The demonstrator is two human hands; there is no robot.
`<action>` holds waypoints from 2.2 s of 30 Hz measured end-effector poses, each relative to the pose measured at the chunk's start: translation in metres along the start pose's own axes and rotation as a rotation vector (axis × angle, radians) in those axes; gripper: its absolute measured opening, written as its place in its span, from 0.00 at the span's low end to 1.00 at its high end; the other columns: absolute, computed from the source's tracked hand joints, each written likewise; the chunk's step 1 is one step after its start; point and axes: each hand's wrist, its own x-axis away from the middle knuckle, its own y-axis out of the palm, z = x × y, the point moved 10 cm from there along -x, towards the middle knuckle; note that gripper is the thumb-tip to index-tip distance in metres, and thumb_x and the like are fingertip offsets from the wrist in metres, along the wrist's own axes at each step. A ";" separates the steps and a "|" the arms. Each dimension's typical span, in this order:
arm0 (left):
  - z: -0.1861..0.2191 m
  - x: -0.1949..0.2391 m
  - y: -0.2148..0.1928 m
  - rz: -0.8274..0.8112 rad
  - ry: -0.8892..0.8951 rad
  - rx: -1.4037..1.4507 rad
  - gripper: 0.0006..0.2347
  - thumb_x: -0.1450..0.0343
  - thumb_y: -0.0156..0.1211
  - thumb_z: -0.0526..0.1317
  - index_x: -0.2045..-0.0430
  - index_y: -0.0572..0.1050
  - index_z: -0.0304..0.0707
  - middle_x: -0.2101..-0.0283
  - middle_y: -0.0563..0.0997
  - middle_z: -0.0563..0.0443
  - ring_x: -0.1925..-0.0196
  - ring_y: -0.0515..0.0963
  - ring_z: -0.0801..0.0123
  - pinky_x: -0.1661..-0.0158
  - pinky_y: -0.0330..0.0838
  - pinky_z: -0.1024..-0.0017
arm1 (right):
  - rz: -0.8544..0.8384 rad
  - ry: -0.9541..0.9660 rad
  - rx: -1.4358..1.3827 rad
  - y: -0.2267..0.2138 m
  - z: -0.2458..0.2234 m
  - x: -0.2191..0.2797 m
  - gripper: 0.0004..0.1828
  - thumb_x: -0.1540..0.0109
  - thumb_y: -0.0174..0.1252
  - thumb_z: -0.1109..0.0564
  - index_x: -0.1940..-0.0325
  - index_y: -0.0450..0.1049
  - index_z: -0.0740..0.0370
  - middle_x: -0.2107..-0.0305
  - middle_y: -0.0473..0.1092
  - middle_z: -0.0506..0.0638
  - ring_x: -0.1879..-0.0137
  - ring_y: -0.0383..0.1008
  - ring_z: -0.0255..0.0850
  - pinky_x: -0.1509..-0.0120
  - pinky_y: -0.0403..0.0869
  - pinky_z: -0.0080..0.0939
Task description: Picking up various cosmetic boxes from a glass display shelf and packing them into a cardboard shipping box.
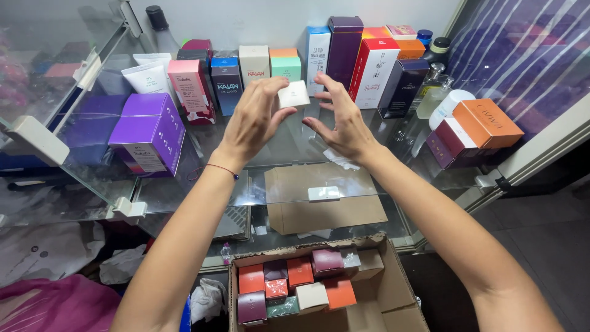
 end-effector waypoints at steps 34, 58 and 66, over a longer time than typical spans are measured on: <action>0.009 0.030 0.024 -0.468 -0.266 0.360 0.49 0.40 0.75 0.61 0.28 0.50 0.47 0.62 0.81 0.50 0.74 0.79 0.63 0.72 0.75 0.66 | 0.096 0.193 -0.365 -0.011 0.040 0.007 0.27 0.29 0.43 0.39 0.41 0.77 0.59 0.64 0.76 0.56 0.65 0.82 0.48 0.69 0.82 0.40; 0.011 0.030 0.024 -0.469 -0.255 0.344 0.49 0.41 0.73 0.62 0.28 0.51 0.49 0.67 0.80 0.54 0.75 0.80 0.63 0.73 0.76 0.67 | 0.157 0.109 -0.315 -0.022 0.024 0.004 0.25 0.29 0.43 0.42 0.45 0.78 0.61 0.74 0.74 0.56 0.79 0.77 0.41 0.78 0.76 0.34; 0.024 0.013 0.010 -0.442 -0.231 0.311 0.48 0.41 0.71 0.66 0.31 0.55 0.45 0.57 0.82 0.49 0.70 0.84 0.58 0.69 0.79 0.64 | 0.182 0.129 -0.282 -0.021 0.036 0.010 0.25 0.31 0.55 0.40 0.42 0.75 0.62 0.79 0.72 0.51 0.81 0.72 0.35 0.78 0.72 0.31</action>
